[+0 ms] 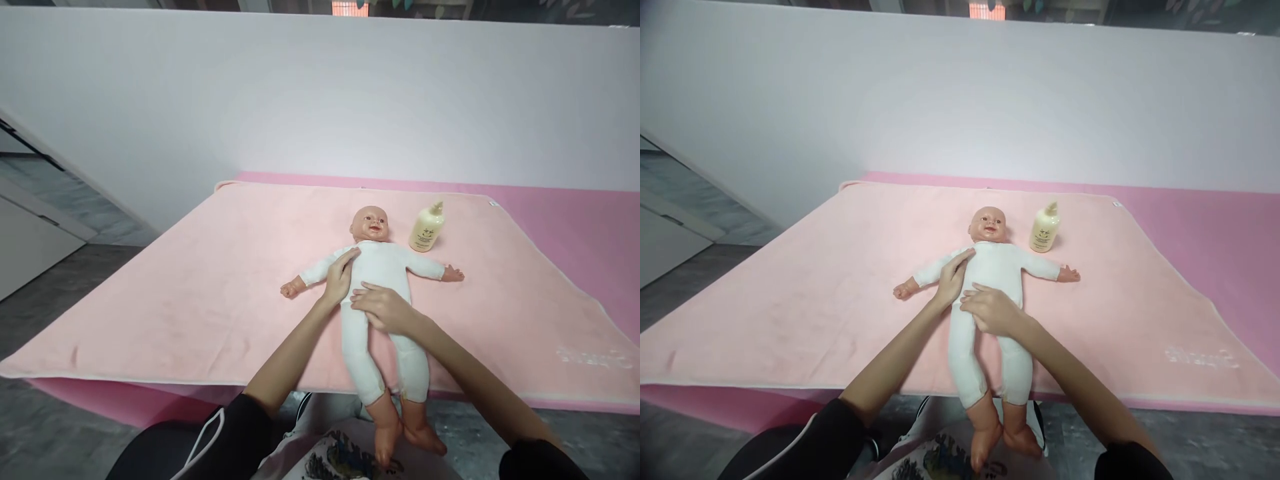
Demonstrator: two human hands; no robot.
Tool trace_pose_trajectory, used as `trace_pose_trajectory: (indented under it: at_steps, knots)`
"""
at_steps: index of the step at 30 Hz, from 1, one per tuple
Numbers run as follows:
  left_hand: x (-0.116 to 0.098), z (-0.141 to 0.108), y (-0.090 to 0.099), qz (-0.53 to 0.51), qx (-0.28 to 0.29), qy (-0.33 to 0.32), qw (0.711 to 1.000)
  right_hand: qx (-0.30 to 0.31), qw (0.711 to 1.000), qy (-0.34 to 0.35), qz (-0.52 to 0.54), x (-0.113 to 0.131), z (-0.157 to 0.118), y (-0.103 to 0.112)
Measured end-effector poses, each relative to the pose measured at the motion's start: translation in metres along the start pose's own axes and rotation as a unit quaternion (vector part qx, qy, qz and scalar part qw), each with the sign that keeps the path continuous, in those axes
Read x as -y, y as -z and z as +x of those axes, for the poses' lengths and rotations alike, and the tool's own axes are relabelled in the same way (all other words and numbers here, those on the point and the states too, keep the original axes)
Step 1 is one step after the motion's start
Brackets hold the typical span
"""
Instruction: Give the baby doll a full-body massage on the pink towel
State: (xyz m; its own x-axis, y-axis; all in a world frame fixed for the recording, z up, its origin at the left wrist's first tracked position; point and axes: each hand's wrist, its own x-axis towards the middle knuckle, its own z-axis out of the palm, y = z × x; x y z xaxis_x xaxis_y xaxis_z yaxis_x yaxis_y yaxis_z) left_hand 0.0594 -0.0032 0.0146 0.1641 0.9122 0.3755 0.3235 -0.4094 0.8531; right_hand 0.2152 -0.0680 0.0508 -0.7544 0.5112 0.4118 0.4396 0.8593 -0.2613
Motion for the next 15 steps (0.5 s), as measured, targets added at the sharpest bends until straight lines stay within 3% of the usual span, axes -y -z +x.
trace_pose_trajectory:
  at_steps: [2,6,10,15]
  knots:
    - [0.004,0.000,-0.001,-0.030,-0.032,0.007,0.999,0.034,0.998,-0.049,0.004,-0.004,0.001,-0.007]
    - [0.000,-0.001,-0.002,-0.044,-0.039,0.015,0.998,0.053,0.989,-0.137,-0.017,-0.013,0.010,-0.006]
    - [-0.008,-0.002,-0.004,-0.047,-0.040,0.027,0.998,0.012,0.976,-0.202,-0.079,-0.018,0.013,-0.012]
    - [-0.013,-0.005,-0.004,0.009,-0.041,-0.021,0.999,-0.023,0.955,-0.273,-0.117,-0.021,0.008,-0.019]
